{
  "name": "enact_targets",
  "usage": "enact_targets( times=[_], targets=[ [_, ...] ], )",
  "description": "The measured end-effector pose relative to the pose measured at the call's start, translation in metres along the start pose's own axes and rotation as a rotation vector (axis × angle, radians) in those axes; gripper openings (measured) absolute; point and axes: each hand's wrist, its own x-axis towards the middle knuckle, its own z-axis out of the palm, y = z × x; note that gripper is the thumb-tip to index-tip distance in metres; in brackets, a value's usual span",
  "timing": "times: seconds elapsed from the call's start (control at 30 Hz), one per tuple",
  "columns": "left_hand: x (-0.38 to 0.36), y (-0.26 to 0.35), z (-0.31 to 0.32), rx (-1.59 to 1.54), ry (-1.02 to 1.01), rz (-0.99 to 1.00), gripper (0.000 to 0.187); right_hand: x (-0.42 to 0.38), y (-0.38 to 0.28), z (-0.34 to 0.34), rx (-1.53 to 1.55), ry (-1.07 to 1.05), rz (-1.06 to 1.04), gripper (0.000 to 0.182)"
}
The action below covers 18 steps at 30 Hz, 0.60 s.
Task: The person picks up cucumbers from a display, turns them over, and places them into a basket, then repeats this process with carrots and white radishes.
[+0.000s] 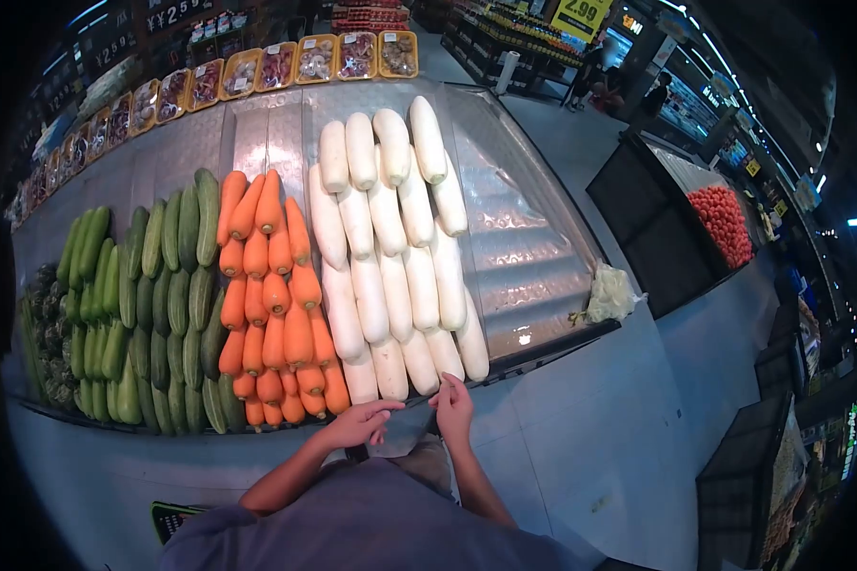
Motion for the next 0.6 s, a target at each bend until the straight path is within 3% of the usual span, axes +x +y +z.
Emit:
enact_targets(
  times=[0.07, 0.33, 0.4, 0.47, 0.53, 0.6],
  targets=[
    [0.009, 0.0, -0.004, -0.013, 0.062, 0.011, 0.039, 0.03, -0.017, 0.006, -0.011, -0.118, -0.091, 0.029],
    [0.059, 0.042, 0.018, 0.048, 0.564, 0.113, 0.032, 0.157, -0.09, 0.002, 0.126, -0.376, -0.063, 0.034],
    [0.082, 0.057, 0.022, 0.728, 0.878, 0.448, 0.033, 0.187, -0.095, -0.004, 0.162, -0.422, -0.049, 0.035],
    [0.102, 0.071, 0.026, 0.849, 0.898, 0.416, 0.043, 0.211, -0.109, -0.008, 0.19, -0.484, -0.075, 0.036],
    [0.124, 0.085, 0.03, 1.194, 0.942, 0.257, 0.052, 0.242, -0.123, -0.004, 0.138, -0.536, -0.09, 0.039],
    [0.145, 0.083, 0.03, 1.237, 0.954, 0.173, 0.057, 0.272, -0.137, 0.009, 0.046, -0.588, -0.23, 0.045]
  ],
)
